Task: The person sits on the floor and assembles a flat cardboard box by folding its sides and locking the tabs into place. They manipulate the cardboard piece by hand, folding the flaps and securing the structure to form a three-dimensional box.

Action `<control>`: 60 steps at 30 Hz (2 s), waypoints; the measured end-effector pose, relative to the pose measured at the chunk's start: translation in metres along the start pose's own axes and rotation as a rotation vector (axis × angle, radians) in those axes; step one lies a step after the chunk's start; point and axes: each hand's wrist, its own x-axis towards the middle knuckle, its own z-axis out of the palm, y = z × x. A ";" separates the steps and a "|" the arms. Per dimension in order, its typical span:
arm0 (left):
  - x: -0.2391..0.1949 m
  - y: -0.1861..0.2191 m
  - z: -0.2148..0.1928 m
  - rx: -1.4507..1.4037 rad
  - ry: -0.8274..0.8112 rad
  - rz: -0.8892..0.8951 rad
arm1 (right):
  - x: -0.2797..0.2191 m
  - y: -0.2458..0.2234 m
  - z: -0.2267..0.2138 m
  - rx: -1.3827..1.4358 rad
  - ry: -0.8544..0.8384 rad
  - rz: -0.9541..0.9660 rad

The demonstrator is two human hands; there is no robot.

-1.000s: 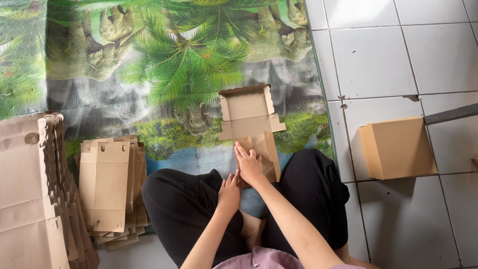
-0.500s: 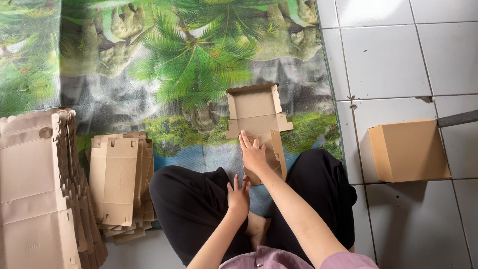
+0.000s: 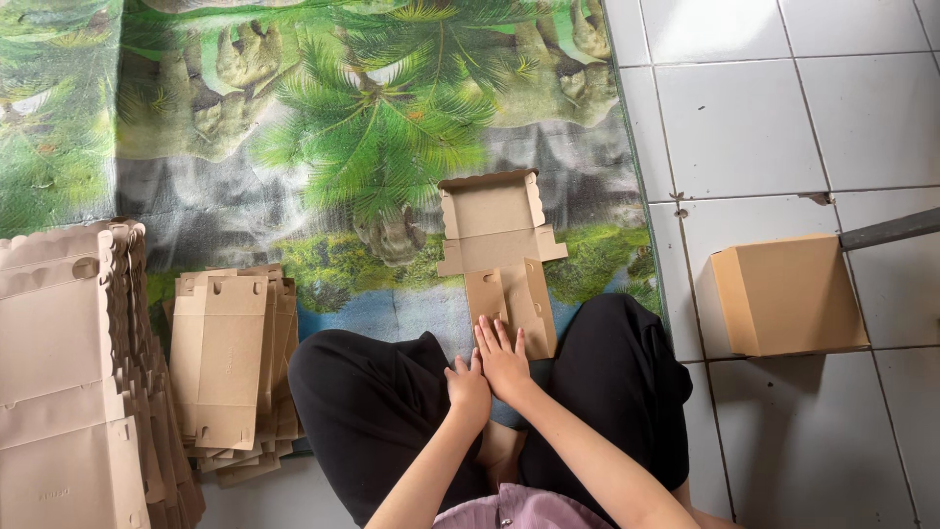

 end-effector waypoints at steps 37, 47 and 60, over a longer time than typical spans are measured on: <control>0.000 -0.013 -0.006 -0.142 -0.056 0.079 | 0.084 0.020 -0.063 0.180 -0.100 0.005; -0.006 -0.013 -0.011 -0.163 -0.042 0.084 | 0.032 0.010 -0.058 0.054 -0.028 -0.058; -0.011 -0.011 -0.014 -0.156 -0.036 0.098 | -0.014 0.001 -0.045 0.077 -0.173 -0.057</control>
